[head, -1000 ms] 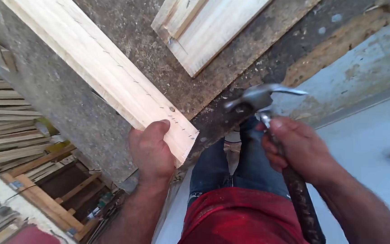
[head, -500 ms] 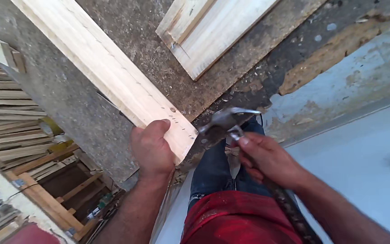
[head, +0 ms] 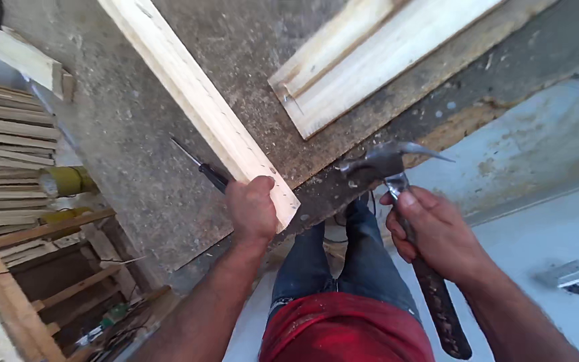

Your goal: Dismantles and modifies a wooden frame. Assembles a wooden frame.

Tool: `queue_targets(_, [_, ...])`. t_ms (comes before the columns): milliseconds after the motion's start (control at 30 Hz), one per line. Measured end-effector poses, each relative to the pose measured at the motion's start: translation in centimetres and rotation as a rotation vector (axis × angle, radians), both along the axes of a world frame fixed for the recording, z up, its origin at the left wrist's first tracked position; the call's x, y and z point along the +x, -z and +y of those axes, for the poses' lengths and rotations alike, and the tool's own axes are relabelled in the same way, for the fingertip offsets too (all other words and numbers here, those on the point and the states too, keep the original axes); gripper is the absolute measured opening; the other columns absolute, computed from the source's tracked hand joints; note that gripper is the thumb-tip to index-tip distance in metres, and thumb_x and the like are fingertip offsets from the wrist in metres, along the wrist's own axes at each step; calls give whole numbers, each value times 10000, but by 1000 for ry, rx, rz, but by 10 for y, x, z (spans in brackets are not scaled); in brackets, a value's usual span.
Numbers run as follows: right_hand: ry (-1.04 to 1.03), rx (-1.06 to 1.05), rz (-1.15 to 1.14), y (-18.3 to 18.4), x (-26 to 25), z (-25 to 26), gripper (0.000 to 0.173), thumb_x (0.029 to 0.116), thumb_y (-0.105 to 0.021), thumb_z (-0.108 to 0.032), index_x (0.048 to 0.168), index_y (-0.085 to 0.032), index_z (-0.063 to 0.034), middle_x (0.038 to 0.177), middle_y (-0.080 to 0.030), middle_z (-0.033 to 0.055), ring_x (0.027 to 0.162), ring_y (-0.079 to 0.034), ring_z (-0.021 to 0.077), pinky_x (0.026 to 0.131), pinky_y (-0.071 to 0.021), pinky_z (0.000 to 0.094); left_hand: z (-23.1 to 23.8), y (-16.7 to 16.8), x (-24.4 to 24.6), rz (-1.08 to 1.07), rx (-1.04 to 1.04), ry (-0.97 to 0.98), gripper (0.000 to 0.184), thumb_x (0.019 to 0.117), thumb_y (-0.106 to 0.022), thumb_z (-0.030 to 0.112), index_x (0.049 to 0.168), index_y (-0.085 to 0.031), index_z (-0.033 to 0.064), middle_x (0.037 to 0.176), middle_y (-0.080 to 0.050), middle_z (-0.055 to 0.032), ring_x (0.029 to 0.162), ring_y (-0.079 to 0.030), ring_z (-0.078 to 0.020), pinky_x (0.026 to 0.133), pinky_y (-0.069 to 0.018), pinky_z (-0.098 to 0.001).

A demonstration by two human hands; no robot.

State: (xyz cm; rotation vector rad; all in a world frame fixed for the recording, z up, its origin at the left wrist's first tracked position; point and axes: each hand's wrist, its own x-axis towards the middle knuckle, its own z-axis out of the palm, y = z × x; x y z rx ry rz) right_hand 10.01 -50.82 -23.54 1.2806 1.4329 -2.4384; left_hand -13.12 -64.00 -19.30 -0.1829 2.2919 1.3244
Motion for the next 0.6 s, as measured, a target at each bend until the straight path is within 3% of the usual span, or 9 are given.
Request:
queue_targets(100, [-203, 301, 25, -30, -15, 6, 431, 1061, -413, -517, 1133, -655, -167, 649, -580, 35, 432, -527, 185, 365, -489, 346, -4, 1, -3, -45, -60, 30, 277, 903, -633, 159, 1144, -623, 24, 926, -727, -131, 801, -740, -238, 701, -635, -475])
queue_targets(233, [-431, 822, -58, -57, -58, 22, 475, 1042, -375, -611, 1049, -636, -214, 630, -565, -38, 501, -569, 140, 437, -501, 396, -23, 0, -15, -177, 97, 204, 577, 1004, -602, 519, 1353, -550, 62, 1062, -734, -142, 943, -745, -254, 839, -636, -486])
queue_targets(300, [-533, 1038, -141, -66, -89, 32, 429, 1048, -438, -539, 1110, -631, -161, 709, -606, 44, 614, -622, 245, 532, -513, 508, -44, -1, -21, -208, 192, 283, 638, 1039, -466, 595, 1397, -548, 73, 1161, -720, -144, 1052, -724, -257, 921, -615, -492])
queue_targets(333, [-590, 1117, -178, -67, -107, 39, 416, 1049, -483, -497, 1198, -637, -139, 821, -668, 99, 722, -673, 314, 615, -545, 573, -56, 0, -23, -138, 176, 303, 618, 1054, -438, 582, 1375, -587, 76, 1174, -729, -129, 1074, -725, -240, 941, -615, -483])
queue_targets(400, [-681, 1290, -226, -61, -144, 51, 361, 1031, -553, -379, 1267, -624, -115, 1046, -705, 156, 896, -702, 386, 725, -552, 620, -80, 1, -35, 106, -25, 358, 506, 1063, -499, 465, 1401, -593, 102, 1238, -719, -82, 1136, -703, -195, 999, -588, -462])
queue_targets(467, [-778, 1451, -234, -47, -181, 65, 306, 1011, -596, -273, 1258, -608, -92, 1137, -682, 188, 970, -696, 420, 745, -562, 623, -91, 4, -61, 280, -322, 348, 502, 1013, -618, 380, 1411, -565, 79, 1255, -702, -118, 1149, -689, -253, 1007, -557, -521])
queue_targets(533, [-866, 1551, -249, -34, -207, 74, 286, 990, -623, -204, 1249, -612, -84, 1143, -665, 208, 1042, -670, 438, 773, -555, 609, -93, 14, -91, 249, -530, 283, 646, 942, -700, 421, 1418, -524, 22, 1268, -644, -223, 1163, -638, -383, 993, -514, -611])
queue_targets(600, [-860, 1615, -253, -31, -216, 75, 271, 986, -621, -175, 1237, -629, -74, 1154, -664, 219, 1115, -642, 448, 852, -540, 603, -95, 27, -116, 147, -632, 257, 727, 893, -723, 504, 1396, -530, 15, 1215, -654, -252, 1121, -652, -427, 933, -529, -651])
